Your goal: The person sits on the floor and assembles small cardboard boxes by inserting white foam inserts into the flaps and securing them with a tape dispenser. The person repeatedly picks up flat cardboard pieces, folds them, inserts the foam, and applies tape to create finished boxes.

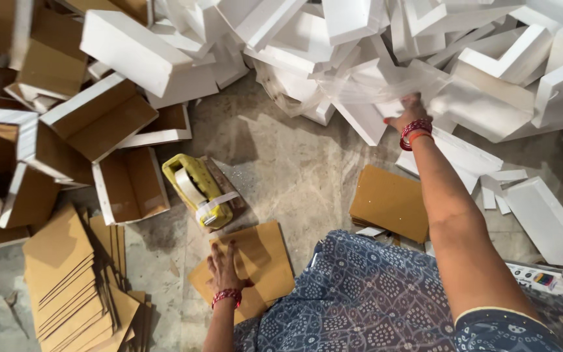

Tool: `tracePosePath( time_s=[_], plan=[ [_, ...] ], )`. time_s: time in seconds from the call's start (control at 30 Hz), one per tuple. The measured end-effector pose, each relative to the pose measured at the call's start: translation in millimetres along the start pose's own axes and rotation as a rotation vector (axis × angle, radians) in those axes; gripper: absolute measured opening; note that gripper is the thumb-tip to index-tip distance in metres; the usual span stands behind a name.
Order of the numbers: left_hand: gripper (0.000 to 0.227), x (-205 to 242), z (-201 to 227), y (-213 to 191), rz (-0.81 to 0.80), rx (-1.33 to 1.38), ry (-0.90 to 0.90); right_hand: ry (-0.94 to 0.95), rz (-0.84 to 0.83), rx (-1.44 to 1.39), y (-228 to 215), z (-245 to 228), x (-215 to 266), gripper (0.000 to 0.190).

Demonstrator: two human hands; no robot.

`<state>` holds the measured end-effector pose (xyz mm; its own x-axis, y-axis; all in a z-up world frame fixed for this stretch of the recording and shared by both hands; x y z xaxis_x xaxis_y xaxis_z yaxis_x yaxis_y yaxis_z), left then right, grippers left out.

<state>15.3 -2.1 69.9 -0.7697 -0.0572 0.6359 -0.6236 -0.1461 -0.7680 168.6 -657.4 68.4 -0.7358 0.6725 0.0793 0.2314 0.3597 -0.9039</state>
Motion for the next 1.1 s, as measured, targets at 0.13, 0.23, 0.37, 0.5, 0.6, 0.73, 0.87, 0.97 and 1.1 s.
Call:
tracePosePath(
  time_s=[0.13,0.23,0.37,0.5,0.6,0.73,0.87,0.97,1.1],
  plan=[
    [0.148,-3.0,-6.1,-2.6,0.036,0.007,0.016,-0.101,-0.09,0.1,16.4,-11.2,28.3,0.09],
    [0.15,-2.1,-11.3,7.2,0.06,0.07,0.018,-0.263,-0.194,0.187,-15.4,-28.4,35.6,0.08],
    [0.153,-0.6,-12.8,17.3,0.04,0.184,-0.067,-0.349,-0.121,0.27,-142.8,-46.8,78.8,0.069],
    [0.141,-17.6,-15.8,21.7,0.165,0.245,-0.06,-0.429,-0.121,0.369,-257.7,-98.2,172.7,0.058],
    [0.129,-26.2,-20.6,26.1,0.307,0.325,-0.053,-0.456,-0.198,0.429,-297.0,-136.4,238.6,0.05],
    [0.114,-39.9,-22.9,31.9,0.395,0.476,-0.013,-0.488,-0.437,0.442,-258.2,-157.0,302.2,0.041],
    [0.094,-61.3,-42.1,41.2,0.513,0.806,0.024,-0.934,-0.604,0.163,-98.6,-185.0,345.9,0.039],
    [0.064,-84.6,-66.8,58.8,0.504,1.136,0.025,-1.311,-0.465,0.174,9.9,-184.8,393.9,0.029],
    [0.048,-103.4,-98.8,68.7,0.292,1.843,0.092,-1.381,-0.44,0.057,81.2,-177.6,451.9,0.027]
  ],
)
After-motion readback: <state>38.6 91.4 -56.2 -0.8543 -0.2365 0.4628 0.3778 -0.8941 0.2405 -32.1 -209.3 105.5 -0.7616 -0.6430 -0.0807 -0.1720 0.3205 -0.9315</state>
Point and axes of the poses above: each hand's wrist, its own x-axis away from the middle knuckle, its own y-axis out of the palm, z = x × y, the point moved 3 cm from there along -x, towards the middle knuckle, and after that the axes turned 1 degree about y, right-handed, at the moved point
